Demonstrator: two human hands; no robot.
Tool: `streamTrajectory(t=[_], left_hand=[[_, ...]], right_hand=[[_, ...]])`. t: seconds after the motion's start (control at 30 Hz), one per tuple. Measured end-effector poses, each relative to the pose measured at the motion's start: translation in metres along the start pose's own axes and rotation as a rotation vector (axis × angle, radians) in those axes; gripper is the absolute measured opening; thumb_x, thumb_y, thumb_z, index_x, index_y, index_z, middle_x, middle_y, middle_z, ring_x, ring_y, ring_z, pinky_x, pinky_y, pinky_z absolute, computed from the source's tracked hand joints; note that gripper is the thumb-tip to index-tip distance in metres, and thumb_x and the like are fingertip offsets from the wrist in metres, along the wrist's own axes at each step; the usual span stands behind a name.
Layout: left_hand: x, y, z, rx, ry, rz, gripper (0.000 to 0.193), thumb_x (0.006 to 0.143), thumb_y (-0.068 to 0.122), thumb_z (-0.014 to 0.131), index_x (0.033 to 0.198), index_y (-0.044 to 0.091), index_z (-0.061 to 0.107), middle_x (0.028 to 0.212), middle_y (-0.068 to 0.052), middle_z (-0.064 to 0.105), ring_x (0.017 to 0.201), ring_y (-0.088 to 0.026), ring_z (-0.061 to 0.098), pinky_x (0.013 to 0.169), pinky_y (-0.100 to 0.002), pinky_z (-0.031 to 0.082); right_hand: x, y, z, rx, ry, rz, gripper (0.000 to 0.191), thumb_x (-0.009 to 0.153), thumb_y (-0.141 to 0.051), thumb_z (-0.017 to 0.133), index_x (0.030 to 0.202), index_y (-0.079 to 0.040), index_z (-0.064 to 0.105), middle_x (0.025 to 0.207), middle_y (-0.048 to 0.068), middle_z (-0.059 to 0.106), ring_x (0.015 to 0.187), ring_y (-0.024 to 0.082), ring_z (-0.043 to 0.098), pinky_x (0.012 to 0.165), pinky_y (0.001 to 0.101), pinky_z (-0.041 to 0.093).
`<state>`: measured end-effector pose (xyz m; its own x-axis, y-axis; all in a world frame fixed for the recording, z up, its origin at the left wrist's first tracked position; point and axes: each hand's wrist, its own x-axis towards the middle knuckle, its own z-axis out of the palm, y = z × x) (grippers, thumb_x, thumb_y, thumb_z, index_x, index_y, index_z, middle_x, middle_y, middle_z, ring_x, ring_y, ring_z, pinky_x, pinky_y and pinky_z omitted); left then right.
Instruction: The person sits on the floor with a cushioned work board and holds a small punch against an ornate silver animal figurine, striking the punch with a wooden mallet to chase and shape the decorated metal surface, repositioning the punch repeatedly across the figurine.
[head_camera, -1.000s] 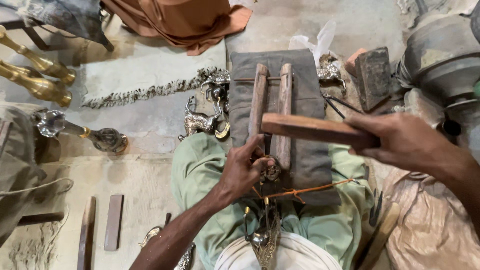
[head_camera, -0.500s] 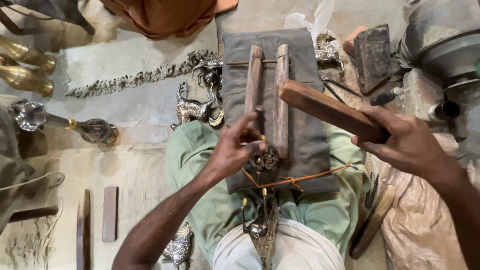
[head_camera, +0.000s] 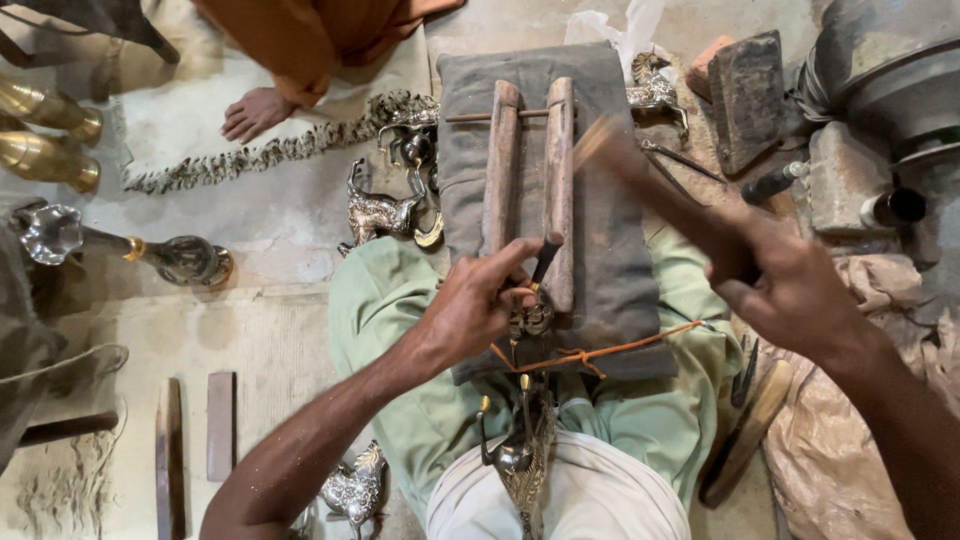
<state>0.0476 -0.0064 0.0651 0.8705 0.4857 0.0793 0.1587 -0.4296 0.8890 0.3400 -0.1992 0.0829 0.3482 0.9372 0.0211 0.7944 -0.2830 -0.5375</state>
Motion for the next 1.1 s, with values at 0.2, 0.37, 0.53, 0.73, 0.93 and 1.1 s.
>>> streamTrajectory(t=[0.2,0.37,0.53,0.73,0.93,1.1], left_hand=[[0.005,-0.001,-0.003,0.013,-0.072,0.062,0.049,0.087,-0.006,0.067,0.133,0.006,0.058,0.087,-0.014,0.077,0.075,-0.025,0.078,0.067,-0.039,0.06],[0.012,-0.004,-0.011,0.097,-0.151,0.201,0.058,0.078,-0.007,0.067,0.133,0.008,0.059,0.087,-0.015,0.075,0.079,-0.03,0.076,0.069,-0.042,0.059],[0.02,-0.001,-0.017,0.137,-0.32,0.241,0.059,0.081,-0.008,0.064,0.137,0.011,0.059,0.088,-0.016,0.074,0.075,-0.031,0.075,0.065,-0.044,0.056],[0.026,0.007,-0.023,0.207,-0.451,0.24,0.061,0.078,-0.005,0.066,0.137,0.014,0.059,0.091,-0.016,0.075,0.071,-0.037,0.071,0.062,-0.049,0.051],[0.028,0.015,-0.027,0.17,-0.447,0.39,0.056,0.082,-0.003,0.066,0.135,0.013,0.06,0.093,-0.019,0.072,0.079,-0.042,0.068,0.068,-0.052,0.049],[0.029,0.014,-0.029,0.229,-0.508,0.324,0.054,0.084,-0.002,0.067,0.135,0.015,0.06,0.09,-0.02,0.072,0.077,-0.044,0.067,0.067,-0.055,0.046]], right_hand=[[-0.017,0.004,0.013,-0.128,0.03,0.096,0.058,0.083,-0.02,0.07,0.139,-0.014,0.059,0.096,0.013,0.073,0.076,0.027,0.074,0.07,0.0387,0.061],[-0.044,0.005,0.036,0.039,0.256,0.051,0.049,0.086,-0.014,0.068,0.134,-0.011,0.06,0.093,0.01,0.072,0.079,0.026,0.073,0.07,0.042,0.057],[-0.071,0.006,0.065,0.012,0.36,0.058,0.051,0.082,-0.011,0.077,0.129,-0.011,0.059,0.094,0.011,0.069,0.079,0.031,0.071,0.07,0.0429,0.056],[-0.091,0.012,0.093,-0.015,0.472,-0.053,0.058,0.076,-0.005,0.078,0.129,-0.005,0.054,0.106,0.019,0.067,0.089,0.039,0.068,0.076,0.0465,0.055],[-0.098,0.017,0.105,-0.041,0.518,-0.159,0.056,0.076,-0.003,0.073,0.128,-0.005,0.052,0.113,0.019,0.064,0.097,0.041,0.068,0.081,0.0479,0.056],[-0.1,0.017,0.106,-0.052,0.502,-0.129,0.057,0.074,-0.004,0.074,0.128,-0.003,0.054,0.115,0.019,0.064,0.096,0.04,0.068,0.077,0.0473,0.056]])
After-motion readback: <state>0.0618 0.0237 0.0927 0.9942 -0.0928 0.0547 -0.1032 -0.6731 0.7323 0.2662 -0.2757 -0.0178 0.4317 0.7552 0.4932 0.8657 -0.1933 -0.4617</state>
